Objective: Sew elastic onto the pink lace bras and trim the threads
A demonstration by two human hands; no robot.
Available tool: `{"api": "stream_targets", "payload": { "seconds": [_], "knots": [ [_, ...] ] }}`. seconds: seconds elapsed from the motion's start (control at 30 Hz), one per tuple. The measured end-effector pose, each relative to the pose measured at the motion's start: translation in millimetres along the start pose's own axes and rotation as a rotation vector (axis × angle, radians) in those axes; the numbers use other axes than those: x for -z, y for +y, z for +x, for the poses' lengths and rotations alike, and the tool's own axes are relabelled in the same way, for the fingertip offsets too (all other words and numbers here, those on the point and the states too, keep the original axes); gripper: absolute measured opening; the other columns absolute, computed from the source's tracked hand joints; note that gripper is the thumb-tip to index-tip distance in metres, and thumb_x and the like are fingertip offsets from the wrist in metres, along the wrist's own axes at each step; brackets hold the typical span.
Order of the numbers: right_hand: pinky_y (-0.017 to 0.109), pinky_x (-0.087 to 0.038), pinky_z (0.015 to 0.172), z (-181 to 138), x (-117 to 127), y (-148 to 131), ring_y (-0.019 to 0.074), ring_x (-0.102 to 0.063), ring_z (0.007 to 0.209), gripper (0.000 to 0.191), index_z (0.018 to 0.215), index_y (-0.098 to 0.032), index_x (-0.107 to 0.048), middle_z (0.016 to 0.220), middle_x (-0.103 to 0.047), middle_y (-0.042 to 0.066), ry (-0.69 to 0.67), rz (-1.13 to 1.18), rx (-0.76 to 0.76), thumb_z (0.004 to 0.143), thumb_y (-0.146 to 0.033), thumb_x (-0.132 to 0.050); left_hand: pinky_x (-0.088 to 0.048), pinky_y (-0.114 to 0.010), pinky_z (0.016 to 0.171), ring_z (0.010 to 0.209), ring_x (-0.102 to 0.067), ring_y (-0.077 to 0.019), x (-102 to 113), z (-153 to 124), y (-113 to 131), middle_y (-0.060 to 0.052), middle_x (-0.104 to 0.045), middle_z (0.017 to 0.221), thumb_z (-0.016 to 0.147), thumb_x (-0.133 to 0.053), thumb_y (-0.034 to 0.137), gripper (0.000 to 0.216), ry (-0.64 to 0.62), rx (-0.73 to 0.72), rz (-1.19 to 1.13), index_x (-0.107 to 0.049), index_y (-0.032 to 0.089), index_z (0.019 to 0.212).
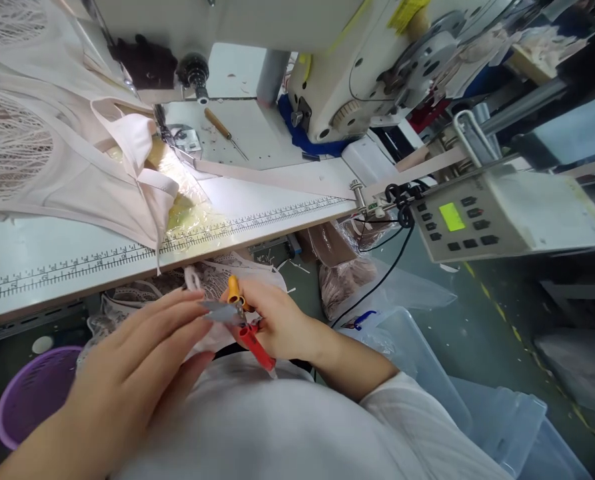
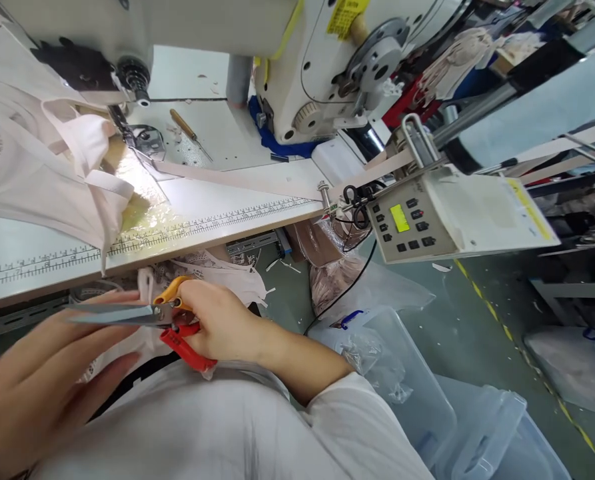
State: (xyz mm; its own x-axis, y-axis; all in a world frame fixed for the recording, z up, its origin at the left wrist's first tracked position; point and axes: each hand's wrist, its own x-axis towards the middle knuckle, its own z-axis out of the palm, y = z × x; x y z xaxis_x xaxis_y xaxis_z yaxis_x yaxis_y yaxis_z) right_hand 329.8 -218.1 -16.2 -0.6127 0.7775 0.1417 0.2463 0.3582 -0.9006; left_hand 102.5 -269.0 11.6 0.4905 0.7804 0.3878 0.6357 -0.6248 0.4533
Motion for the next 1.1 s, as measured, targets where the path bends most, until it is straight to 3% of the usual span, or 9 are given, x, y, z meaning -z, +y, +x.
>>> {"api": "stream_targets", "payload": {
  "seconds": [0.1,0.2,0.27,0.47,0.6,0.73,0.93,1.03,1.1],
  "knots": [
    [0.026,-0.044,0.061,2.0,-0.4,-1.9,0.014,-0.049,0.067,0.025,0.075,-0.023,-0.038,0.075,-0.052,0.0,-0.084,-0.006,-0.059,0.079,-0.031,-0.061,-0.051,-0.035,0.098,0.093,-0.069,-0.0183,-19.6,22.0,-3.1,-0.005,-0.072,0.094,0.096,-0.047,0.021,0.014,-0.094,-0.104,0.032,-0.06,0.018,0.1],
    [0.026,-0.045,0.061,2.2,-2.2,-1.5,0.0134,-0.05,0.066,0.029,0.073,-0.023,-0.04,0.074,-0.054,-0.001,-0.07,0.177,-0.15,0.08,-0.037,-0.065,-0.052,-0.024,0.059,0.06,-0.062,-0.0127,-24.9,24.8,-12.8,0.004,-0.062,0.066,0.097,-0.041,0.024,0.022,-0.202,0.023,-0.048,-0.056,0.021,0.081],
    [0.028,-0.047,0.063,2.1,-4.7,0.0,0.0133,-0.053,0.066,0.032,0.075,-0.022,-0.043,0.076,-0.058,0.0,-0.045,0.385,-0.251,0.081,-0.043,-0.066,-0.044,-0.019,0.047,0.053,-0.056,-0.0096,-22.7,20.0,-16.1,0.006,-0.058,0.063,0.096,-0.043,0.025,0.023,-0.236,0.128,-0.165,-0.055,0.022,0.076],
    [0.032,-0.051,0.073,4.7,-15.7,0.5,0.0155,-0.061,0.077,0.044,0.078,-0.021,-0.047,0.09,-0.065,0.003,-0.004,0.744,-0.477,0.066,-0.047,-0.081,-0.045,-0.013,0.058,0.062,-0.058,-0.0065,-19.7,9.8,-12.6,0.007,-0.066,0.076,0.091,-0.053,0.022,0.01,-0.066,0.354,-0.305,-0.06,0.026,0.085],
    [0.027,-0.047,0.063,8.5,-22.8,-4.8,0.0119,-0.055,0.067,0.036,0.08,-0.02,-0.053,0.084,-0.062,0.0,-0.007,0.723,-0.543,0.064,-0.036,-0.081,-0.044,-0.015,0.057,0.061,-0.057,-0.0072,-22.2,12.5,-11.6,0.006,-0.064,0.072,0.089,-0.055,0.021,0.012,-0.023,0.325,-0.302,-0.059,0.024,0.078],
    [0.023,-0.044,0.054,10.1,-25.1,-3.0,0.0091,-0.05,0.058,0.023,0.083,-0.02,-0.052,0.07,-0.056,-0.005,-0.046,0.723,-0.48,0.07,-0.023,-0.07,-0.043,-0.018,0.057,0.061,-0.055,-0.0091,-16.6,17.6,-8.9,0.003,-0.062,0.071,0.087,-0.055,0.021,0.014,-0.086,0.383,-0.35,-0.06,0.021,0.074],
    [0.022,-0.044,0.053,2.7,-17.6,1.5,0.0092,-0.05,0.056,0.023,0.083,-0.022,-0.047,0.067,-0.055,-0.006,-0.135,0.596,-0.315,0.069,-0.015,-0.064,-0.028,-0.022,0.044,0.05,-0.036,-0.0093,-5.2,25.4,2.2,0.005,-0.051,0.055,0.08,-0.059,0.047,0.03,-0.196,0.925,-0.58,-0.062,0.019,0.069],
    [0.022,-0.043,0.052,-0.1,-15.8,-3.7,0.0092,-0.048,0.055,0.024,0.086,-0.022,-0.047,0.067,-0.053,-0.006,-0.117,0.578,-0.372,0.074,-0.026,-0.067,-0.031,-0.021,0.047,0.05,-0.04,-0.0096,-9.0,26.1,2.4,0.005,-0.052,0.054,0.078,-0.059,0.047,0.029,-0.166,0.931,-0.504,-0.062,0.02,0.067],
    [0.023,-0.043,0.052,-0.8,-18.4,-6.0,0.0098,-0.048,0.057,0.037,0.086,-0.023,-0.045,0.069,-0.054,-0.005,-0.066,0.568,-0.406,0.069,-0.037,-0.076,-0.035,-0.021,0.05,0.052,-0.044,-0.0102,-13.2,25.6,1.0,0.005,-0.056,0.056,0.077,-0.059,0.046,0.027,-0.131,0.876,-0.381,-0.062,0.02,0.068]
  ]
}}
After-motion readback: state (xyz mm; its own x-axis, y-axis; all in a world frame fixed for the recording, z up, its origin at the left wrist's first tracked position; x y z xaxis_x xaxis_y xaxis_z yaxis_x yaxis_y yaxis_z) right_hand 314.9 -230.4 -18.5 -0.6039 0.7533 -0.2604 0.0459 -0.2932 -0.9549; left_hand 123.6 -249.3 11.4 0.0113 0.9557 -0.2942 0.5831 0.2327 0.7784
